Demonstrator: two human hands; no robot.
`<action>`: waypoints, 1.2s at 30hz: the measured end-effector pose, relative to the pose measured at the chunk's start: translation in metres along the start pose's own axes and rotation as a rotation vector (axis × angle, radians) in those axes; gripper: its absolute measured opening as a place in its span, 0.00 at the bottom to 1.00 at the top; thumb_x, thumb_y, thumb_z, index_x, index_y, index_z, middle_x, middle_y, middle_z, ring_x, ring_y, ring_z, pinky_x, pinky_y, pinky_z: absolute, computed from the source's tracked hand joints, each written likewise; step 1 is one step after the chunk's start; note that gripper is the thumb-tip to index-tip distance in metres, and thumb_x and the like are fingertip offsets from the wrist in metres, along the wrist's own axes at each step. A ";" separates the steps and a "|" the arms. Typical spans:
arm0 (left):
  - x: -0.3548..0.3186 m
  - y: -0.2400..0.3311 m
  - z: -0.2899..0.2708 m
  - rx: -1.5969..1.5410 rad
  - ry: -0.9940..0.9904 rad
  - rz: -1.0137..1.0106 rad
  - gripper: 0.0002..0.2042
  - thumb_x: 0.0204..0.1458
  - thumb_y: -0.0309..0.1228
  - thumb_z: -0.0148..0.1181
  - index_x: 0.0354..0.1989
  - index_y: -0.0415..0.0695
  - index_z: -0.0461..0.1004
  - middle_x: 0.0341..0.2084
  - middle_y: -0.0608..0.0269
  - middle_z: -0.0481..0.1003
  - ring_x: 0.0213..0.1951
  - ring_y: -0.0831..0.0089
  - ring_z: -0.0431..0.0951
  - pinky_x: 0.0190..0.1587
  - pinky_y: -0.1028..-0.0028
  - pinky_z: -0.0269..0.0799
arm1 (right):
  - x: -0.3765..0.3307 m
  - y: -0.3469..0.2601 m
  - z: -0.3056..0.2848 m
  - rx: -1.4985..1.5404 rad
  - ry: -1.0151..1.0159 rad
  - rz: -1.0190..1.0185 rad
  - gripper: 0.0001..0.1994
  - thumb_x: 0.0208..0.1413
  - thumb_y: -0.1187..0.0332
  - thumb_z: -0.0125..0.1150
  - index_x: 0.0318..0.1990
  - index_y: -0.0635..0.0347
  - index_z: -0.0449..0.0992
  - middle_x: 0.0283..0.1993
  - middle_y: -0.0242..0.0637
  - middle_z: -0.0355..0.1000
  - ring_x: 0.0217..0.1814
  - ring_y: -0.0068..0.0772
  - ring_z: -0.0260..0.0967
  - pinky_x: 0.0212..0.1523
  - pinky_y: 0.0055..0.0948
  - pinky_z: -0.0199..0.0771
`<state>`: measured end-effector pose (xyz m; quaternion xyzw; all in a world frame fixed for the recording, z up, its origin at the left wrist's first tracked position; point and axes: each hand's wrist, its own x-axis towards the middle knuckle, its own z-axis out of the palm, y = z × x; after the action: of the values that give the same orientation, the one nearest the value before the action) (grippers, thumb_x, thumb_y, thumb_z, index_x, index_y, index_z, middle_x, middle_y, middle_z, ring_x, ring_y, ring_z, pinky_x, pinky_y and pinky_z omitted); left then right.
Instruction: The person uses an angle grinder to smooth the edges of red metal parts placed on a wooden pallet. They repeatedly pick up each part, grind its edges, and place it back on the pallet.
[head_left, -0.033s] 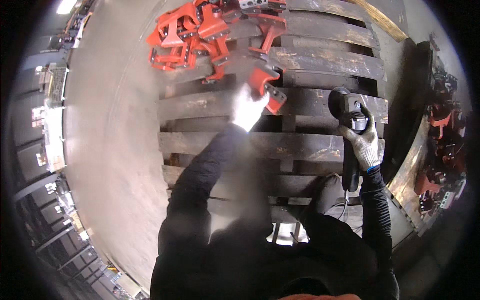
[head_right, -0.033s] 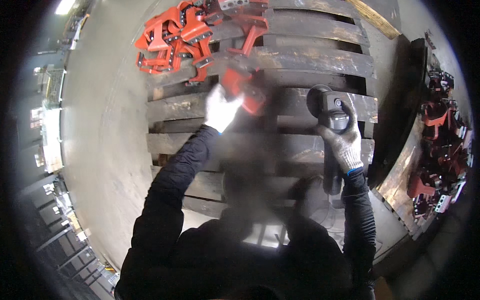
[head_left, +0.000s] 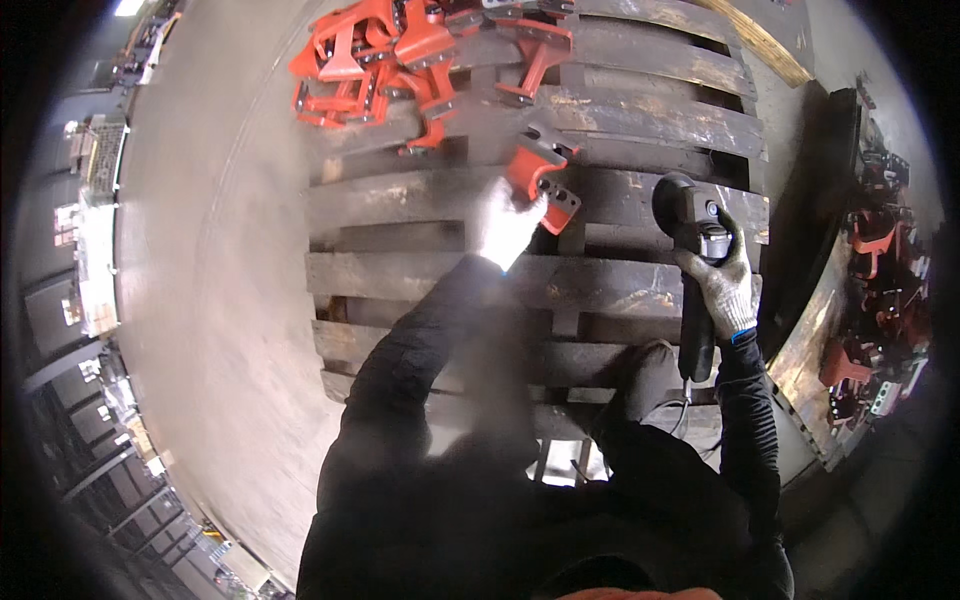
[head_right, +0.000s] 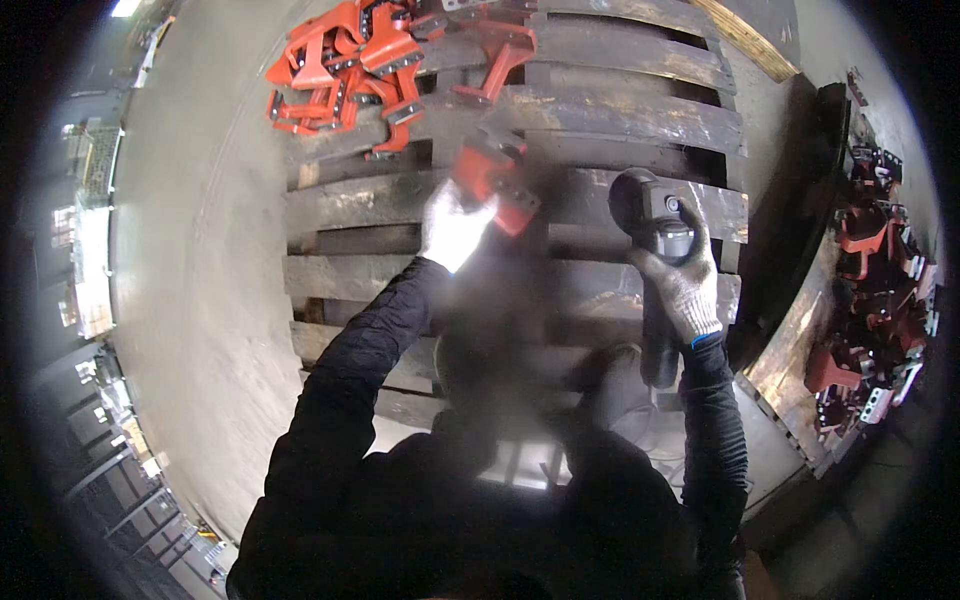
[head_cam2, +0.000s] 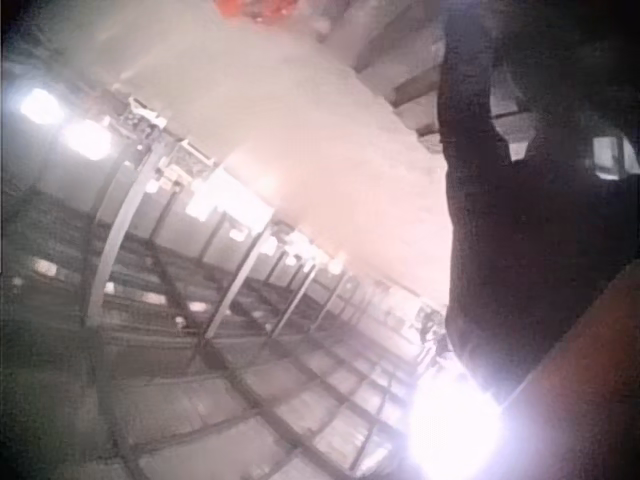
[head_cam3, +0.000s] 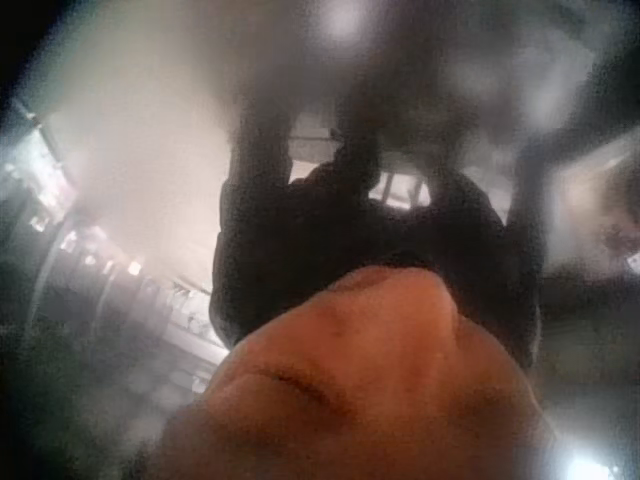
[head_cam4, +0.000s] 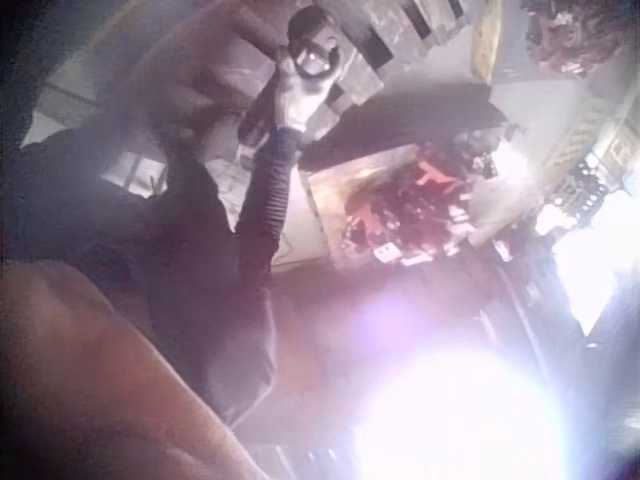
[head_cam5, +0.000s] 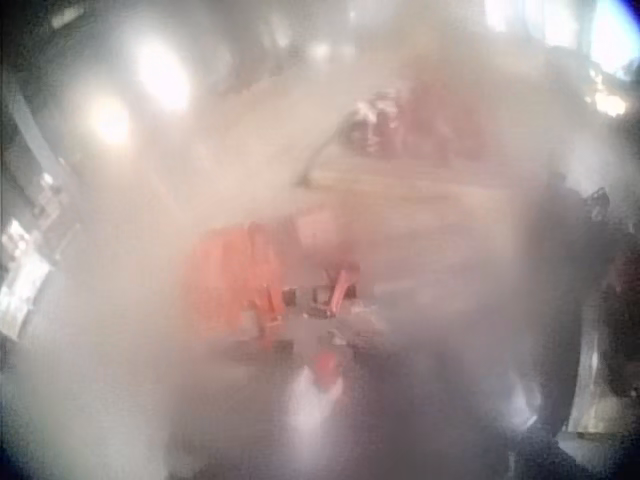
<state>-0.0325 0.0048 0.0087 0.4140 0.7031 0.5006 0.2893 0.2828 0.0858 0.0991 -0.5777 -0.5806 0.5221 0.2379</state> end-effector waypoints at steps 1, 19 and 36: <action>-0.012 0.005 0.008 0.023 0.031 0.068 0.15 0.53 0.29 0.70 0.45 0.38 0.74 0.36 0.55 0.79 0.38 0.66 0.81 0.43 0.64 0.77 | -0.004 0.003 0.002 0.026 -0.016 0.006 0.40 0.47 0.70 0.76 0.69 0.58 0.63 0.54 0.44 0.75 0.52 0.32 0.74 0.55 0.32 0.76; 0.000 -0.034 0.010 0.451 -0.166 0.173 0.26 0.53 0.40 0.69 0.53 0.36 0.69 0.40 0.40 0.77 0.43 0.43 0.79 0.47 0.54 0.75 | 0.088 -0.064 0.011 -0.360 -0.659 -0.668 0.23 0.57 0.69 0.69 0.59 0.57 0.72 0.43 0.41 0.79 0.45 0.37 0.79 0.47 0.38 0.83; -0.008 -0.007 0.008 0.390 -0.126 0.067 0.25 0.53 0.38 0.67 0.55 0.40 0.68 0.46 0.42 0.74 0.46 0.42 0.78 0.48 0.52 0.75 | 0.074 -0.058 -0.018 -0.717 -0.799 -0.568 0.19 0.64 0.70 0.55 0.62 0.48 0.75 0.61 0.34 0.76 0.66 0.35 0.70 0.76 0.46 0.53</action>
<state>-0.0244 0.0005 -0.0002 0.5156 0.7531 0.3376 0.2302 0.2580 0.1718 0.1320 -0.2036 -0.8961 0.3868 -0.0777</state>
